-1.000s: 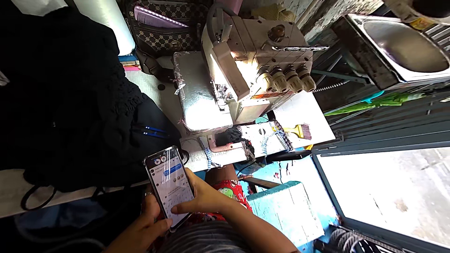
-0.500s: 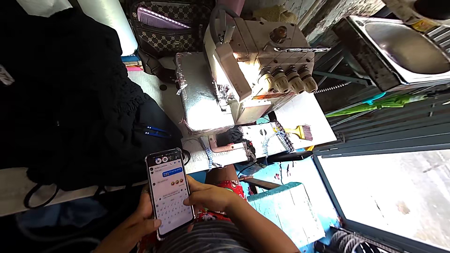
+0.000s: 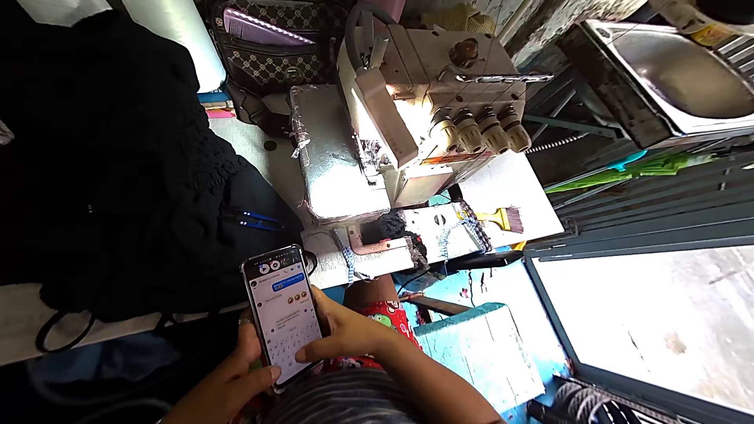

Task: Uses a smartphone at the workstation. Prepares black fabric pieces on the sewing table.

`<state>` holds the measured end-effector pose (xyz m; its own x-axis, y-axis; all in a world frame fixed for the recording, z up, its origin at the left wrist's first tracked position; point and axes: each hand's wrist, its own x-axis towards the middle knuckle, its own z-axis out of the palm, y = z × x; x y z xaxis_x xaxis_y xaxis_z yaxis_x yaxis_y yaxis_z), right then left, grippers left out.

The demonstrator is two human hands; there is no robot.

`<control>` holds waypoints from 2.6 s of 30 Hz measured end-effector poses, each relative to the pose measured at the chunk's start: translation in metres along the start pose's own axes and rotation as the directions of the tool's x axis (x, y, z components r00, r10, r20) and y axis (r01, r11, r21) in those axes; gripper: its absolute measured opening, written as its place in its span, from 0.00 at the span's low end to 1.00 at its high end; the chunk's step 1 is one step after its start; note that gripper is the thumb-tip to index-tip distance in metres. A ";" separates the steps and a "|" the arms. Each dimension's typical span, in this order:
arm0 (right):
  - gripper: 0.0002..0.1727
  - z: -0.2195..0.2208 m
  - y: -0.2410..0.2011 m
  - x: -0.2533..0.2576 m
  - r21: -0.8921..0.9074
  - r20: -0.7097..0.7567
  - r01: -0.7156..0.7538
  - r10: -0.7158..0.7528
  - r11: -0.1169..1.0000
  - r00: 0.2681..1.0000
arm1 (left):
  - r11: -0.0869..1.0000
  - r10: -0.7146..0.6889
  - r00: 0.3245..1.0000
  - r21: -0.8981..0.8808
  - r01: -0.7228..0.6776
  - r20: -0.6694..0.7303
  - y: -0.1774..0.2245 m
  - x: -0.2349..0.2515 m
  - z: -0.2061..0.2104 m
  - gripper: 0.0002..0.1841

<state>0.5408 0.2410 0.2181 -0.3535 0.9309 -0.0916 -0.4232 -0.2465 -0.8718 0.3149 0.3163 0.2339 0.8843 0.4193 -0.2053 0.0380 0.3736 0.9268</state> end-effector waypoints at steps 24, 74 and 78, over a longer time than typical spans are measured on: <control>0.38 -0.010 0.005 -0.007 0.188 0.162 -0.129 0.099 0.974 0.982 | 0.984 0.077 0.994 -0.165 -0.063 0.079 -0.007 0.001 -0.008 0.43; 0.38 -0.010 0.000 -0.005 0.110 0.111 -0.095 0.083 0.989 0.990 | 0.990 0.066 0.996 -0.126 -0.057 0.066 -0.004 0.003 -0.004 0.44; 0.34 -0.010 0.000 -0.005 0.123 0.101 -0.127 0.115 0.984 0.988 | 0.987 0.060 0.997 -0.155 -0.051 0.054 -0.003 0.003 -0.003 0.45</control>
<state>0.5508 0.2391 0.2139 -0.4823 0.8643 -0.1423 -0.4742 -0.3942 -0.7872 0.3165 0.3191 0.2298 0.9088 0.3955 -0.1325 -0.0792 0.4756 0.8761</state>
